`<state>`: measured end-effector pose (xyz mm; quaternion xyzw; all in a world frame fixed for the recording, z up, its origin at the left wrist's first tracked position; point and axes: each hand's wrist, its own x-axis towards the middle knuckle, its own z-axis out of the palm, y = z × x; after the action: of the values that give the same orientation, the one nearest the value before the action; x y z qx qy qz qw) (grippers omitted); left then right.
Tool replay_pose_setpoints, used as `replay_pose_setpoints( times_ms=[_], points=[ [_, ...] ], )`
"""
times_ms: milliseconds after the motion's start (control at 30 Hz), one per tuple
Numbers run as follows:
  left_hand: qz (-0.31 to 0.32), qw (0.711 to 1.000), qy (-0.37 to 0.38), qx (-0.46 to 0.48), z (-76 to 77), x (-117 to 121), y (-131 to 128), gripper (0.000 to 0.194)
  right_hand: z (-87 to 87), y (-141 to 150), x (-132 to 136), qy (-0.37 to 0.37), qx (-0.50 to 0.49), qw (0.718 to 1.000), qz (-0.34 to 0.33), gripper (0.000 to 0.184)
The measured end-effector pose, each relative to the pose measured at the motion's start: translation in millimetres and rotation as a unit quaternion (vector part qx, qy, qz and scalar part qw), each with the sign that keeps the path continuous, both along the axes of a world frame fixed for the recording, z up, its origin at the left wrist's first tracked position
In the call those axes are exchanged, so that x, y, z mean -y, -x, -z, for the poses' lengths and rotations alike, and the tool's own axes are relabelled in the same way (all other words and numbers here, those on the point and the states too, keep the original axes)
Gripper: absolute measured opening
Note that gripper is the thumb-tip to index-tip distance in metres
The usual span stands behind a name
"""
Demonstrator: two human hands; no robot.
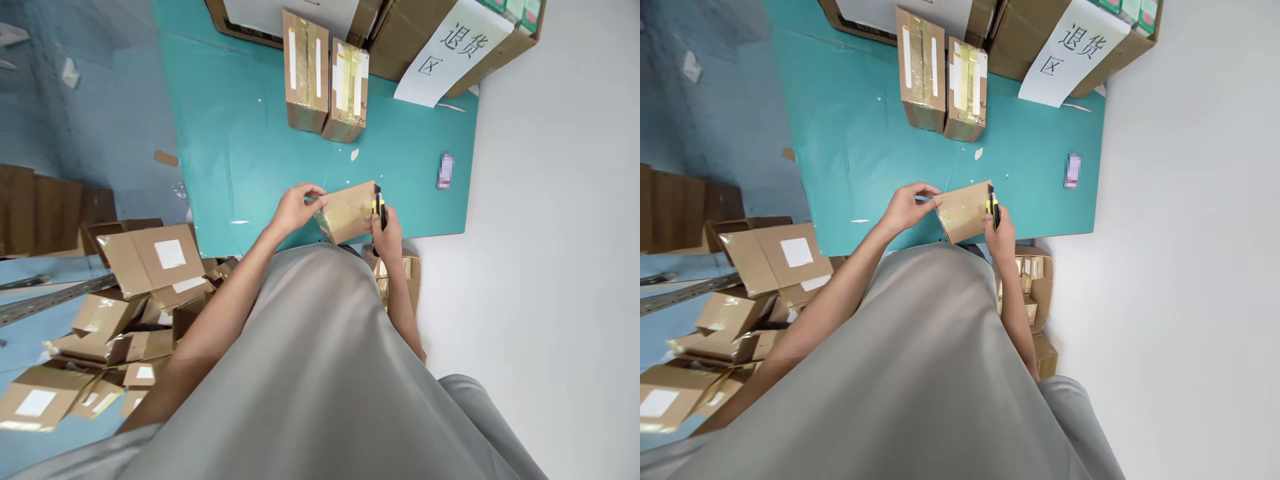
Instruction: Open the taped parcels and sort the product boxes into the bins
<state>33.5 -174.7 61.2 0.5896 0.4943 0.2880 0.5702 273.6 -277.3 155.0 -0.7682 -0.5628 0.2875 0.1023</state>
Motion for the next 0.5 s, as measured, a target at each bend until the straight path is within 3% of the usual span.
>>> replay_pose_setpoints(
  times_ms=[133, 233, 500],
  points=[
    [0.016, 1.000, 0.000, 0.006, 4.7, -8, 3, 0.024, -20.3, 42, 20, 0.046, -0.015, 0.998, -0.038, 0.051],
    [0.022, 1.000, 0.004, 0.015, 5.9, -11, 4, 0.025, -24.1, 66, 22, 0.074, 0.024, 0.993, -0.090, 0.052],
    [0.034, 0.999, -0.002, 0.029, 10.4, -12, 5, 0.026, -24.0, 88, 12, 0.122, 0.090, 0.985, -0.089, 0.055]
  ],
)
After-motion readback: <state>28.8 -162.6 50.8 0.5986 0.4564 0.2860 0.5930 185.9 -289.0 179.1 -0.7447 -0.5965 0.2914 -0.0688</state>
